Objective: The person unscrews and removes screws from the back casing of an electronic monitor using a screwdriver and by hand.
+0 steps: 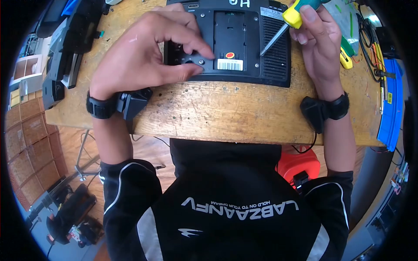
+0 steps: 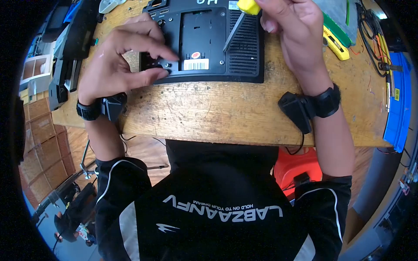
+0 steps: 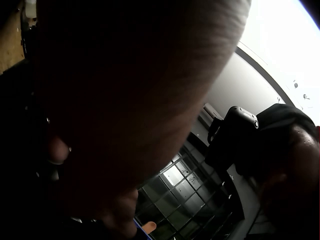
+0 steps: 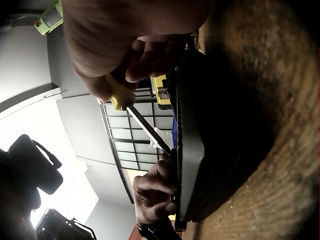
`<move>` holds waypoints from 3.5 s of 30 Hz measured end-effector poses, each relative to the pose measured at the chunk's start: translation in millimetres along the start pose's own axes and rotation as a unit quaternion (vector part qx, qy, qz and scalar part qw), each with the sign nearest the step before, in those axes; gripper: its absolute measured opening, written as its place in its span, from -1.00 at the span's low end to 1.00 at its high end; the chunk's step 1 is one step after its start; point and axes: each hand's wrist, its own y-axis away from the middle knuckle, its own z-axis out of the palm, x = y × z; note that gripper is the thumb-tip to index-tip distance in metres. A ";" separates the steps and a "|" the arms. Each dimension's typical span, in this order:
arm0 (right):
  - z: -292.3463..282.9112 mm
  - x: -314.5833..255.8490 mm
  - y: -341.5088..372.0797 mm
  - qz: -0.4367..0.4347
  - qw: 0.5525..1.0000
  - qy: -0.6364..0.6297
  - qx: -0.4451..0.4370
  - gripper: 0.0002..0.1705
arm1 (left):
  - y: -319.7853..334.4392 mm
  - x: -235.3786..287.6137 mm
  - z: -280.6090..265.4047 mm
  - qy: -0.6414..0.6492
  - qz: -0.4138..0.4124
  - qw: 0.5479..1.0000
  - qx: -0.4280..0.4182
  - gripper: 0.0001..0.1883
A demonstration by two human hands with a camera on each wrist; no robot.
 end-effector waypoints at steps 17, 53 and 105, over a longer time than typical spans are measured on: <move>-21.9 1.8 8.1 0.037 0.999 0.028 -0.026 -0.41 | 3.3 -3.5 -12.6 0.113 0.010 0.994 -0.005 -0.82; 75.2 -18.5 -6.1 -0.103 0.960 0.239 -0.106 -0.56 | 5.6 -40.2 7.2 0.312 0.084 0.944 0.062 -0.83; 99.1 -5.2 9.5 -0.059 0.987 0.039 -0.142 -0.32 | 3.4 -27.0 8.0 0.294 0.094 0.948 0.083 -0.89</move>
